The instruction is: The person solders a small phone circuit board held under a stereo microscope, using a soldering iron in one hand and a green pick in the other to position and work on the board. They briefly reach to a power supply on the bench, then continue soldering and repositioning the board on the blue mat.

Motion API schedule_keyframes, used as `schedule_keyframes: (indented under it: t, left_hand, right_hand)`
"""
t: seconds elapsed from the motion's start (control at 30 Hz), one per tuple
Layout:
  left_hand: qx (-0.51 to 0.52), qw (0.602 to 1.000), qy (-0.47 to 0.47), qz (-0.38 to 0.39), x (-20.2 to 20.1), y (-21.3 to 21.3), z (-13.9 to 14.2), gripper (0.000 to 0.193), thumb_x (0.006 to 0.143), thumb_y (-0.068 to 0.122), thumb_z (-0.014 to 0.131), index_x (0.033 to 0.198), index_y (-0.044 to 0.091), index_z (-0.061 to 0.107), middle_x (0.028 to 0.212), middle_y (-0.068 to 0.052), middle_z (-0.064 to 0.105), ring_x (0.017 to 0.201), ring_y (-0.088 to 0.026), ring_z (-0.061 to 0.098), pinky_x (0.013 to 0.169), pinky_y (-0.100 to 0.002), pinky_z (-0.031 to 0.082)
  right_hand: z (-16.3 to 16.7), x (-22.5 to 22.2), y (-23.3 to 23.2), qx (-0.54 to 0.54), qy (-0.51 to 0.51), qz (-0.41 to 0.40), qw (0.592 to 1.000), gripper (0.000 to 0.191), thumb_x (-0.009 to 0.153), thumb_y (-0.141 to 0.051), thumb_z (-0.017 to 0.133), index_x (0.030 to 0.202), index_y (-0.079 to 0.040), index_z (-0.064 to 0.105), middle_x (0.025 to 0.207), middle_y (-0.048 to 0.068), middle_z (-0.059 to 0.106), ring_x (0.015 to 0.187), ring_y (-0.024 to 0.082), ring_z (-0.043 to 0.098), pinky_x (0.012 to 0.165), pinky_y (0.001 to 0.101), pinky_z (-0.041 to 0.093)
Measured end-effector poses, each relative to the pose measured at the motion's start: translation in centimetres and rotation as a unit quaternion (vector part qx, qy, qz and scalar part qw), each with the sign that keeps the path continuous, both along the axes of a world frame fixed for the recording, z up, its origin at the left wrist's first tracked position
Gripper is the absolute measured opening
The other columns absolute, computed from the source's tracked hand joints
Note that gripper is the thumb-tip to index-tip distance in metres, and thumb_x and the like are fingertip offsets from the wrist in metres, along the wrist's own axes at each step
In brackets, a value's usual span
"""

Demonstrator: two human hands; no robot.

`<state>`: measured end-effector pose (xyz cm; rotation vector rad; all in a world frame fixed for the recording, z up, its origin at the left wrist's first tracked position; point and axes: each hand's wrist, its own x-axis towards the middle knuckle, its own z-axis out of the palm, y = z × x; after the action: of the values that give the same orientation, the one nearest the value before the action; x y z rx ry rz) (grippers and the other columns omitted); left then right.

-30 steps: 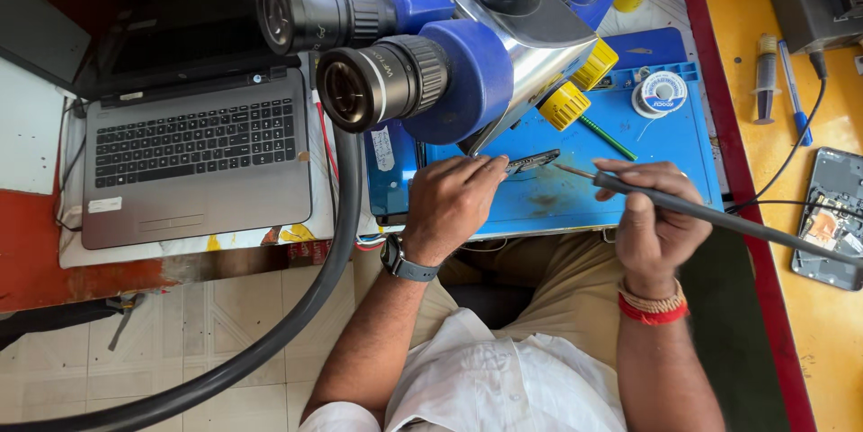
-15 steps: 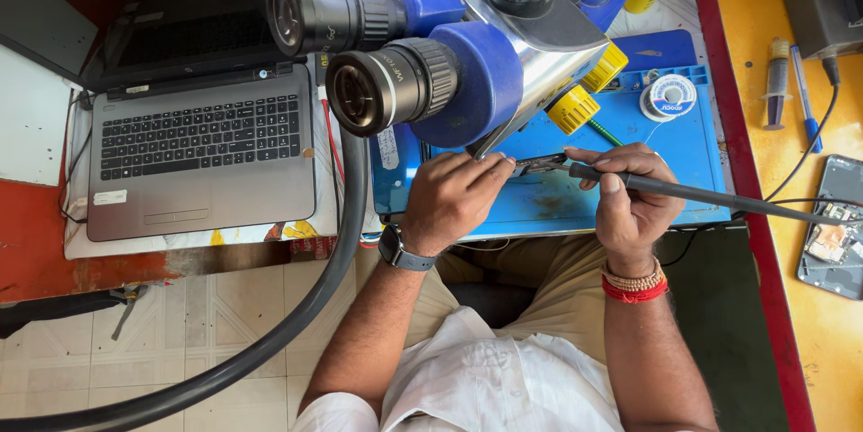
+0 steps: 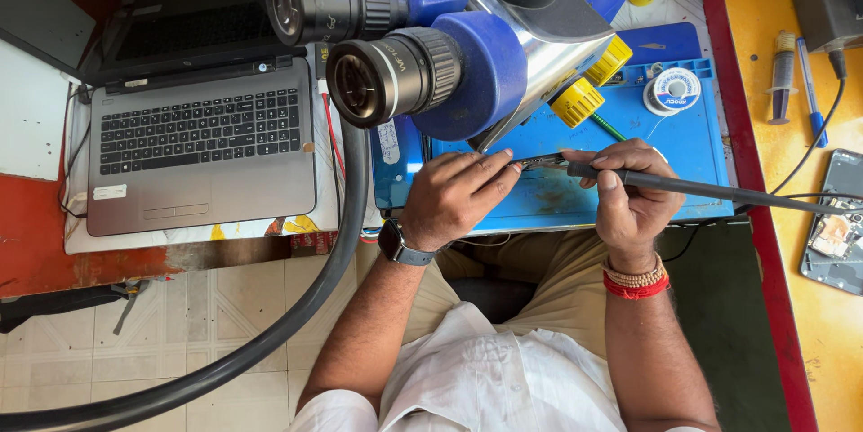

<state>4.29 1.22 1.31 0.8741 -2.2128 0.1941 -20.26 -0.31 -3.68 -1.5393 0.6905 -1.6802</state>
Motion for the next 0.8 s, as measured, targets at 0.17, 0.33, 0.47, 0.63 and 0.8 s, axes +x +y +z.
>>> schedule_keyframes:
  t: [0.17, 0.33, 0.47, 0.63, 0.8]
  left_hand:
    - [-0.022, 1.000, -0.021, -0.007, 0.04, -0.26, 0.06, 0.016, 0.094, 0.006, 0.073, 0.109, 0.003, 0.074, 0.118, -0.014, 0.073, 0.091, -0.022, 0.074, 0.074, -0.034, 0.060]
    - [-0.035, 0.998, -0.049, -0.022, 0.46, -0.64, 0.20, 0.015, 0.095, 0.006, 0.073, 0.110, 0.001, 0.074, 0.116, -0.016, 0.073, 0.092, -0.021, 0.075, 0.069, -0.032, 0.058]
    - [-0.035, 0.997, -0.062, -0.036, 0.58, -0.93, 0.37, 0.017, 0.095, 0.004, 0.072, 0.111, 0.000, 0.074, 0.116, -0.016, 0.073, 0.091, -0.021, 0.075, 0.070, -0.033, 0.059]
    - [-0.036, 0.997, -0.060, -0.043, 0.50, -0.95, 0.34, 0.019, 0.094, 0.004, 0.072, 0.113, -0.001, 0.073, 0.116, -0.016, 0.073, 0.091, -0.021, 0.074, 0.071, -0.033, 0.060]
    - [-0.039, 0.996, -0.065, -0.040, 0.47, -0.89, 0.28, 0.019, 0.096, 0.005, 0.072, 0.114, 0.000, 0.073, 0.116, -0.016, 0.073, 0.093, -0.022, 0.075, 0.073, -0.033, 0.060]
  right_hand:
    - [-0.20, -0.07, -0.04, 0.006, 0.013, -0.011, 1.000, 0.013, 0.107, -0.009, 0.065, 0.107, 0.003, 0.061, 0.099, 0.014, 0.065, 0.084, 0.022, 0.073, 0.071, 0.0282, 0.061]
    - [-0.27, -0.11, -0.15, 0.001, 0.017, -0.012, 1.000, 0.013, 0.107, -0.009, 0.065, 0.107, 0.003, 0.062, 0.094, 0.014, 0.066, 0.083, 0.022, 0.073, 0.071, 0.0284, 0.062]
    - [-0.13, -0.06, -0.13, 0.004, 0.010, -0.008, 1.000, 0.013, 0.107, -0.010, 0.065, 0.107, 0.002, 0.062, 0.096, 0.013, 0.065, 0.087, 0.023, 0.074, 0.070, 0.0270, 0.061]
    - [0.17, -0.09, 0.08, 0.005, 0.021, -0.013, 1.000, 0.014, 0.106, -0.010, 0.066, 0.107, 0.003, 0.062, 0.101, 0.013, 0.066, 0.088, 0.023, 0.075, 0.069, 0.0257, 0.060]
    - [0.35, -0.11, 0.08, -0.001, 0.037, -0.026, 0.999, 0.014, 0.105, -0.010, 0.065, 0.105, 0.003, 0.062, 0.099, 0.013, 0.067, 0.083, 0.021, 0.073, 0.067, 0.0255, 0.059]
